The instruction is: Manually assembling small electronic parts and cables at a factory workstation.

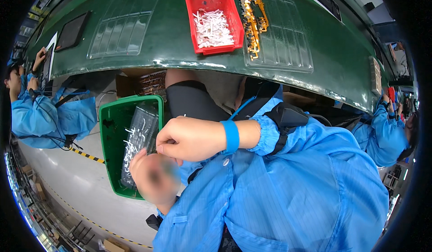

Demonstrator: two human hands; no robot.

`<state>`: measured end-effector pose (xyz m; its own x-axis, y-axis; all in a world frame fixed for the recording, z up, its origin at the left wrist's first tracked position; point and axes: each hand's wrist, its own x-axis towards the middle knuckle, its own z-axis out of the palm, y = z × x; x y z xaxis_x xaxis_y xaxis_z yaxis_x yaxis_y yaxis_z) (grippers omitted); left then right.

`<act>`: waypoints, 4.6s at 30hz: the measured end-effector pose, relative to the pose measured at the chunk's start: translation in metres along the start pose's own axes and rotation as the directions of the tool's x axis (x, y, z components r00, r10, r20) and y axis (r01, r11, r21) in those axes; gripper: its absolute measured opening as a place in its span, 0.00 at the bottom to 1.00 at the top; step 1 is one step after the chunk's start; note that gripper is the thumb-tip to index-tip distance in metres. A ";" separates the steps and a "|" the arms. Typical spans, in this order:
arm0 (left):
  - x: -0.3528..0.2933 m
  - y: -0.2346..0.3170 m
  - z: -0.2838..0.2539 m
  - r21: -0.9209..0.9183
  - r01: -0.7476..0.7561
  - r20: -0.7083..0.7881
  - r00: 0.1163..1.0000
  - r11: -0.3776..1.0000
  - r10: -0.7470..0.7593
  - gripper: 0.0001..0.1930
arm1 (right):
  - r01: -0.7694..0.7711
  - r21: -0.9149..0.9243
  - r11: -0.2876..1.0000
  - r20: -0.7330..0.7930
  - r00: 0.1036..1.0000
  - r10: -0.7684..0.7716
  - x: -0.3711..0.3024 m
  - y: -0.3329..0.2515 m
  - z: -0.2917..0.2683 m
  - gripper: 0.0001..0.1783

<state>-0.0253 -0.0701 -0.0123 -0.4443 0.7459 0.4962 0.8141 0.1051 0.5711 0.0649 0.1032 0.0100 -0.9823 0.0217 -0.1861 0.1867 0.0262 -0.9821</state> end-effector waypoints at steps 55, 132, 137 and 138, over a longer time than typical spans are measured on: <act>-0.032 -0.083 -0.007 -0.281 0.695 -0.127 0.656 0.661 -0.744 0.08 | 0.015 0.288 0.958 -0.099 0.995 0.014 -0.023 0.008 -0.032 0.15; 0.006 -0.106 -0.011 0.629 0.630 -0.100 0.647 0.456 -0.756 0.09 | 0.320 0.058 0.946 -0.289 0.912 -0.291 -0.085 0.021 -0.064 0.06; 0.030 -0.015 0.033 -0.620 0.551 0.362 0.833 0.559 -0.419 0.27 | 0.336 0.064 0.940 -0.284 0.909 -0.305 -0.084 0.023 -0.058 0.08; 0.029 -0.009 0.039 -0.745 0.590 0.504 0.804 0.313 -0.316 0.33 | 0.328 0.050 0.943 -0.277 0.912 -0.303 -0.083 0.022 -0.059 0.07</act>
<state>-0.0309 -0.0233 -0.0284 -0.4262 0.8978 -0.1109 -0.2853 -0.0170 0.9583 0.1515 0.1612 0.0056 -0.9478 0.2885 0.1357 -0.1471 -0.0184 -0.9889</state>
